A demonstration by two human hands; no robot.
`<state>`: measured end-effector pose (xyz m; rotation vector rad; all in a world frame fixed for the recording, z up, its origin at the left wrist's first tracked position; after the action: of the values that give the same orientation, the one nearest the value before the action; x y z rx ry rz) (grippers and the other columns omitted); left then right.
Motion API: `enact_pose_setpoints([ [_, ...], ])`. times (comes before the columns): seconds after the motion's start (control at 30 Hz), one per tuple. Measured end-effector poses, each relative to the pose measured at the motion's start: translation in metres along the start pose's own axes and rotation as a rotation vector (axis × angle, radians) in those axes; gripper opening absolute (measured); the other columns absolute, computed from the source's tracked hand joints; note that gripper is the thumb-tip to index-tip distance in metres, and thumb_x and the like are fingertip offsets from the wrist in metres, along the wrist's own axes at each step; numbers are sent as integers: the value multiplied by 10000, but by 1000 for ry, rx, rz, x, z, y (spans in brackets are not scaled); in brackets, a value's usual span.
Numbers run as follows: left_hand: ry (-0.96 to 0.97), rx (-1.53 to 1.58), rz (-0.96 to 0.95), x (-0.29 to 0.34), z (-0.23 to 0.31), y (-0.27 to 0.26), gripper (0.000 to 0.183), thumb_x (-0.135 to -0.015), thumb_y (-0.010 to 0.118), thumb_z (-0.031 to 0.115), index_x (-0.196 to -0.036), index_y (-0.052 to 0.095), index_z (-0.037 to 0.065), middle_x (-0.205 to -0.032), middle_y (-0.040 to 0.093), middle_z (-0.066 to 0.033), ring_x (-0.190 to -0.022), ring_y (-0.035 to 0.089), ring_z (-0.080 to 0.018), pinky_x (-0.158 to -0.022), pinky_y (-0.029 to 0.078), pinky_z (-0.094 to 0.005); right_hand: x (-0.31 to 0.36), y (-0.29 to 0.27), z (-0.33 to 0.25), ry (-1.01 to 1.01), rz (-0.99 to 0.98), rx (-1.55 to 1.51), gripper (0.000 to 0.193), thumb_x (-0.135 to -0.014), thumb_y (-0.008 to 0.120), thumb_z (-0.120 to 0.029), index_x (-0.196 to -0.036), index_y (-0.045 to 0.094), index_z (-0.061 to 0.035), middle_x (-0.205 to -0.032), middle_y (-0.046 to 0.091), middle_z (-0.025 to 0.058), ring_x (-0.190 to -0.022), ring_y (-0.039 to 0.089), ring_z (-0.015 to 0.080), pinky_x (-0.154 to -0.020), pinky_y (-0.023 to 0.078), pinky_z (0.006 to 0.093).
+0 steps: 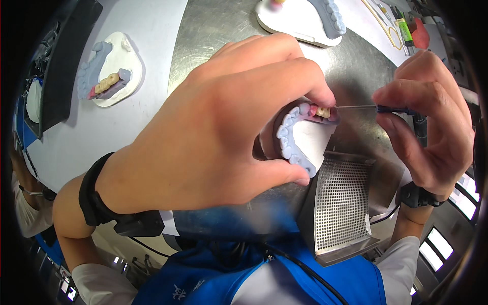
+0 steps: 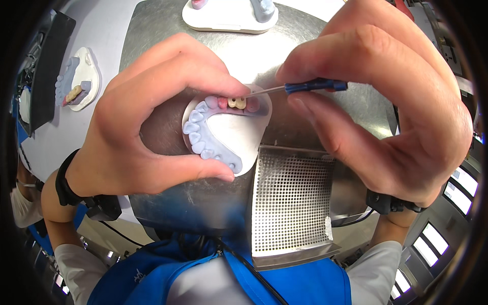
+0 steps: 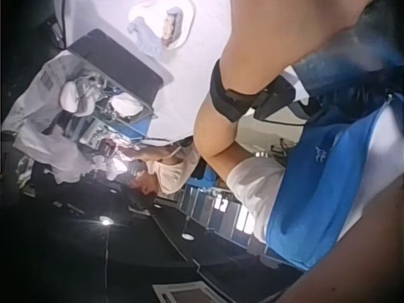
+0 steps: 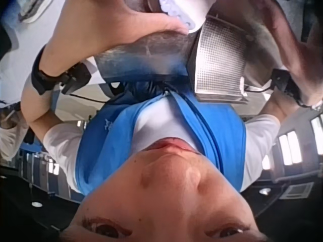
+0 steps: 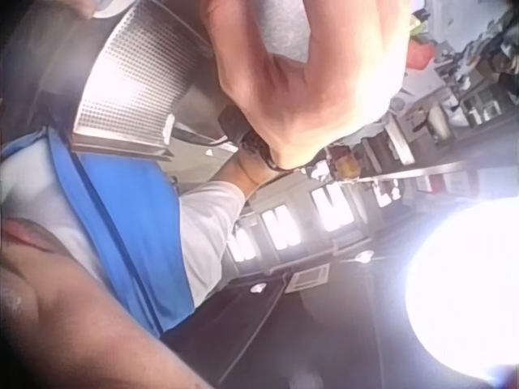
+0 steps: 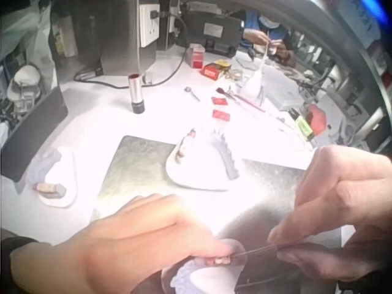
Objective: Assemble and adjust individual tooth crowns onto a dental arch model using small tools.
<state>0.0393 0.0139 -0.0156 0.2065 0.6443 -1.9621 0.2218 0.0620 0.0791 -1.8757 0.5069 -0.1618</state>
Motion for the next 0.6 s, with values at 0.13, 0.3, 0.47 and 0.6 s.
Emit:
enact_pose_setpoints([
  [0.13, 108, -172, -113, -1, -8, -11, 630, -584, 954, 78, -1141, 685, -37, -1065, 653, -137, -983, 639, -245, -859, 515, -334, 8, -4, 10, 90, -22, -72, 252, -728, 751, 52, -972, 687, 60, -917, 670, 147, -821, 600, 244, -745, 461, 361],
  [0.3, -39, -67, -114, -13, 20, -6, 600, -596, 940, 64, -1134, 694, -35, -1042, 673, -123, -971, 639, -241, -857, 514, -336, 10, 6, 29, 306, -6, -20, 168, -827, 727, 47, -990, 687, 38, -999, 686, 113, -970, 646, 222, -898, 477, 329],
  [0.47, -114, -86, -144, -8, 13, -8, 596, -608, 937, 65, -1144, 696, -32, -1048, 681, -119, -959, 634, -241, -858, 511, -339, 12, 23, 51, 357, 44, -10, 159, -833, 761, 20, -987, 719, 14, -1002, 690, 93, -961, 649, 190, -844, 490, 304],
  [0.6, -130, -90, -161, -10, 17, -10, 630, -608, 947, 77, -1173, 685, -16, -1107, 676, -122, -976, 630, -241, -881, 510, -343, 1, 17, 28, 284, 55, -114, 198, -805, 795, 34, -994, 740, 13, -964, 723, 86, -881, 663, 178, -755, 508, 292],
])
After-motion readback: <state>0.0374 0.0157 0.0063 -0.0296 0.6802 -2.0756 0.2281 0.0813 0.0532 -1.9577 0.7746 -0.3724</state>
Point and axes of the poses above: each hand's wrist, its own x-axis away from the middle knuckle, its own y-axis out of the palm, z = x × y, the point moved 5 cm from there along -x, towards the middle knuckle
